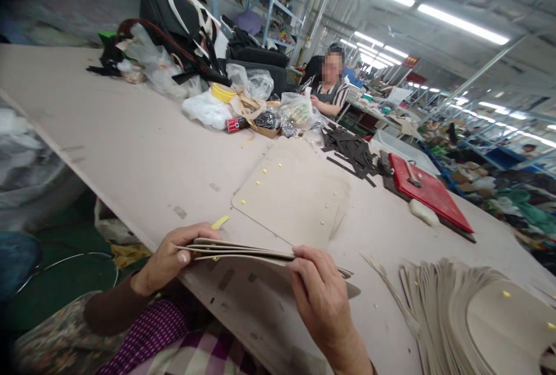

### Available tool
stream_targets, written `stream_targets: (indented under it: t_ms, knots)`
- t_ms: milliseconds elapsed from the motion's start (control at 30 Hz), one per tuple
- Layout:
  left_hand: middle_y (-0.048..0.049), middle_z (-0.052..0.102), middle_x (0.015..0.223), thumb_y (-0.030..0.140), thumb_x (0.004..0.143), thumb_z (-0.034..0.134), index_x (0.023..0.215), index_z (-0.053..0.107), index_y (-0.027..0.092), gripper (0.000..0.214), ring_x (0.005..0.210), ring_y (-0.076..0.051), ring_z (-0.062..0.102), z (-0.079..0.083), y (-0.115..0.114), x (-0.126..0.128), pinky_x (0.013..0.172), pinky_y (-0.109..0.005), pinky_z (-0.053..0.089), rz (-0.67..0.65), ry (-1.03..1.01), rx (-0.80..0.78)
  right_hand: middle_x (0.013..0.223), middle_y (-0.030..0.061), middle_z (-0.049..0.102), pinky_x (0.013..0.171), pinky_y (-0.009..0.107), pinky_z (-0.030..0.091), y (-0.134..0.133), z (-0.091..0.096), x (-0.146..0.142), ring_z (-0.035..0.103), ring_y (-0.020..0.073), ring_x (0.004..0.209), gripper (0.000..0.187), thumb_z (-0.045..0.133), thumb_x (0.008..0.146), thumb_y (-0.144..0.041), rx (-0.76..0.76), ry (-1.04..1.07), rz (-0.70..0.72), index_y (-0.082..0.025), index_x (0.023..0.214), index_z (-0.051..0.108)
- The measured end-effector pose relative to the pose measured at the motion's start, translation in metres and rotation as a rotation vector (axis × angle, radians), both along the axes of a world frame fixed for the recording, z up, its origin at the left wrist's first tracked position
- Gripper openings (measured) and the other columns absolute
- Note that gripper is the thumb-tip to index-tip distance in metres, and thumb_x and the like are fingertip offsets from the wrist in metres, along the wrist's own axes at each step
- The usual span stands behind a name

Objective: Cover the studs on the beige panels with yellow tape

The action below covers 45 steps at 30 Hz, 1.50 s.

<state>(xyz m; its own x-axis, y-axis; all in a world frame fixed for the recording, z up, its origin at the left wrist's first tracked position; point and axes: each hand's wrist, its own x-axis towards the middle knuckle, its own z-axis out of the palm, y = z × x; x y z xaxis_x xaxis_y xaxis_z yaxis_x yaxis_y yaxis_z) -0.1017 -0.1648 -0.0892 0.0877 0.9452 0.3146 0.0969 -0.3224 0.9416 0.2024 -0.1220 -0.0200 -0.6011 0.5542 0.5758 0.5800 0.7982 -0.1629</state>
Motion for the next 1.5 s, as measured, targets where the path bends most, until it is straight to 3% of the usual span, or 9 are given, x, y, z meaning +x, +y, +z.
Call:
stream_targets:
  t_ms: [100,433,667,867,1100,1367,1500]
  knots:
    - [-0.0103,0.069,0.088,0.082,0.085,0.036,0.096,0.071,0.012,0.080,0.081,-0.025,0.063,0.000,-0.001,0.001,0.075,-0.033,0.048,-0.003,-0.008,0.007,0.101,0.0058,0.069,0.087,0.028,0.056,0.003,0.005,0.004,0.069,0.0163,0.094,0.015,0.054,0.095,-0.015,-0.078,-0.014,0.037,-0.023,0.085,0.061]
    - [-0.0094,0.068,0.080,0.080,0.087,0.031,0.088,0.072,0.012,0.080,0.075,-0.023,0.061,0.009,0.003,0.009,0.071,-0.033,0.048,0.024,0.027,0.057,0.108,0.0043,0.067,0.085,0.025,0.055,0.010,0.025,0.004,0.068,0.0164,0.103,0.019,0.047,0.097,-0.020,-0.305,-0.116,0.021,-0.026,0.083,0.059]
    - [0.0009,0.048,0.061,0.061,0.095,0.044,0.062,0.056,0.017,0.057,0.058,-0.014,0.044,-0.004,0.006,0.011,0.057,-0.026,0.038,0.216,0.015,0.065,0.108,0.0035,0.067,0.080,0.024,0.053,0.021,0.027,0.014,0.069,0.0144,0.092,0.015,0.047,0.098,-0.022,-0.304,-0.159,0.004,-0.026,0.085,0.056]
    - [-0.0014,0.058,0.071,0.060,0.094,0.048,0.077,0.065,0.015,0.051,0.065,-0.015,0.052,-0.005,0.008,0.009,0.063,-0.026,0.044,0.210,0.033,0.039,0.103,0.0028,0.071,0.077,0.022,0.053,0.022,0.024,0.019,0.070,0.0139,0.090,0.013,0.048,0.097,-0.021,-0.326,-0.168,0.026,-0.026,0.087,0.054]
    - [-0.0041,0.063,0.079,0.059,0.096,0.044,0.086,0.067,0.014,0.052,0.072,-0.017,0.056,-0.004,0.005,0.010,0.066,-0.027,0.045,0.194,0.043,0.019,0.108,0.0032,0.068,0.079,0.021,0.053,0.021,0.033,0.005,0.069,0.0135,0.092,0.017,0.048,0.098,-0.024,-0.415,-0.165,0.096,-0.026,0.084,0.057]
    - [-0.0078,0.064,0.089,0.055,0.101,0.034,0.097,0.068,0.013,0.054,0.084,-0.021,0.059,-0.001,0.000,0.013,0.079,-0.032,0.048,0.158,0.000,0.051,0.107,0.0041,0.070,0.078,0.028,0.054,0.011,0.014,-0.015,0.070,0.0175,0.091,0.009,0.048,0.097,-0.026,-0.356,-0.066,-0.119,-0.026,0.090,0.054]
    - [-0.0124,0.065,0.106,0.078,0.088,0.035,0.113,0.065,0.013,0.076,0.095,-0.028,0.059,0.002,-0.008,0.009,0.088,-0.039,0.049,0.114,-0.037,0.112,0.101,0.0058,0.071,0.070,0.030,0.054,0.012,0.004,-0.023,0.070,0.0202,0.082,0.007,0.047,0.098,-0.028,-0.281,-0.089,-0.195,-0.025,0.098,0.054]
